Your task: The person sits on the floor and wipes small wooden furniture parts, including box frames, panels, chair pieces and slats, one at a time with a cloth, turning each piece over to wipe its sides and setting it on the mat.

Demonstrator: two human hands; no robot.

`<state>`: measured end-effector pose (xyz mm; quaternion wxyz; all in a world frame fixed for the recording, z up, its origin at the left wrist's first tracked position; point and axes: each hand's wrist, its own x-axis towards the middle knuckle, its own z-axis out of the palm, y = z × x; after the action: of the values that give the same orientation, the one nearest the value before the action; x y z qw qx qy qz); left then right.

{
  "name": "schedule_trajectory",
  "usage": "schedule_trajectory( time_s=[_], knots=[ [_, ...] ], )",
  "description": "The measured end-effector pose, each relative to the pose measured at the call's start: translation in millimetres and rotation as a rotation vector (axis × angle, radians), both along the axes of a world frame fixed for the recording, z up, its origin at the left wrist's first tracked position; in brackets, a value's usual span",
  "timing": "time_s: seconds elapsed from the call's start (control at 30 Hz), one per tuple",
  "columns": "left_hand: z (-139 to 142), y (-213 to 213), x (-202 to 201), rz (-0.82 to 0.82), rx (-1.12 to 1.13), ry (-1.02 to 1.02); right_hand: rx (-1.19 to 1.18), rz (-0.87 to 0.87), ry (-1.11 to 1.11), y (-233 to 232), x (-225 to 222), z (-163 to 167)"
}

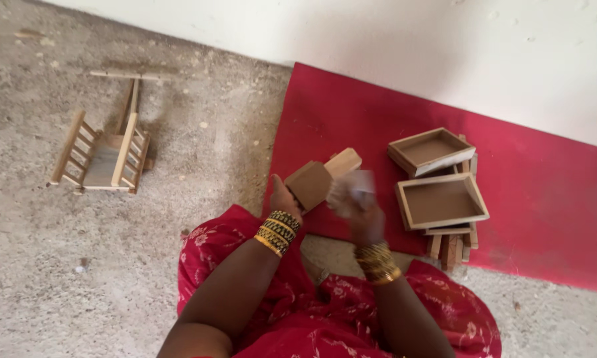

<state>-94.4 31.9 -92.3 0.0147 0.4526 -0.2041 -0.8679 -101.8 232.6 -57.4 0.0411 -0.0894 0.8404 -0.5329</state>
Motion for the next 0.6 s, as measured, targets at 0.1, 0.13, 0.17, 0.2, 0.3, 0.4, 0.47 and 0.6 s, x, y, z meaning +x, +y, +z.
schedule_trajectory(
  time_s=[0.1, 0.13, 0.17, 0.2, 0.3, 0.4, 0.47, 0.6],
  knots=[
    [-12.6, 1.1, 0.0, 0.021, -0.034, 0.072, 0.345, 0.377, 0.758, -66.5, 4.4, 7.8],
    [-15.8, 0.3, 0.0, 0.029, -0.073, 0.104, 0.475, 0.393, 0.779, -82.8, 2.3, 7.7],
    [-17.3, -0.4, 0.9, 0.035, -0.060, 0.100, 0.605, 0.407, 0.794, -96.2, -0.2, 5.8],
    [-17.5, -0.9, 2.4, 0.039, -0.046, 0.094, 0.736, 0.421, 0.805, -104.4, -4.9, 3.7],
    [-13.4, 1.6, 5.8, -0.011, -0.013, 0.060, 0.979, 0.442, 0.483, -111.5, -42.6, -1.5],
    [-7.1, 7.7, 10.0, -0.055, -0.033, 0.087, 0.849, 0.083, 0.298, -107.6, -76.3, -5.9],
    [-6.4, 10.1, 10.1, -0.059, -0.048, 0.111, 0.988, 0.163, 0.661, -105.9, -75.1, -9.4],
    [-11.1, 11.9, 7.3, -0.036, 0.006, 0.038, 1.126, 0.532, 0.485, -99.3, -24.1, -10.6]
  ],
)
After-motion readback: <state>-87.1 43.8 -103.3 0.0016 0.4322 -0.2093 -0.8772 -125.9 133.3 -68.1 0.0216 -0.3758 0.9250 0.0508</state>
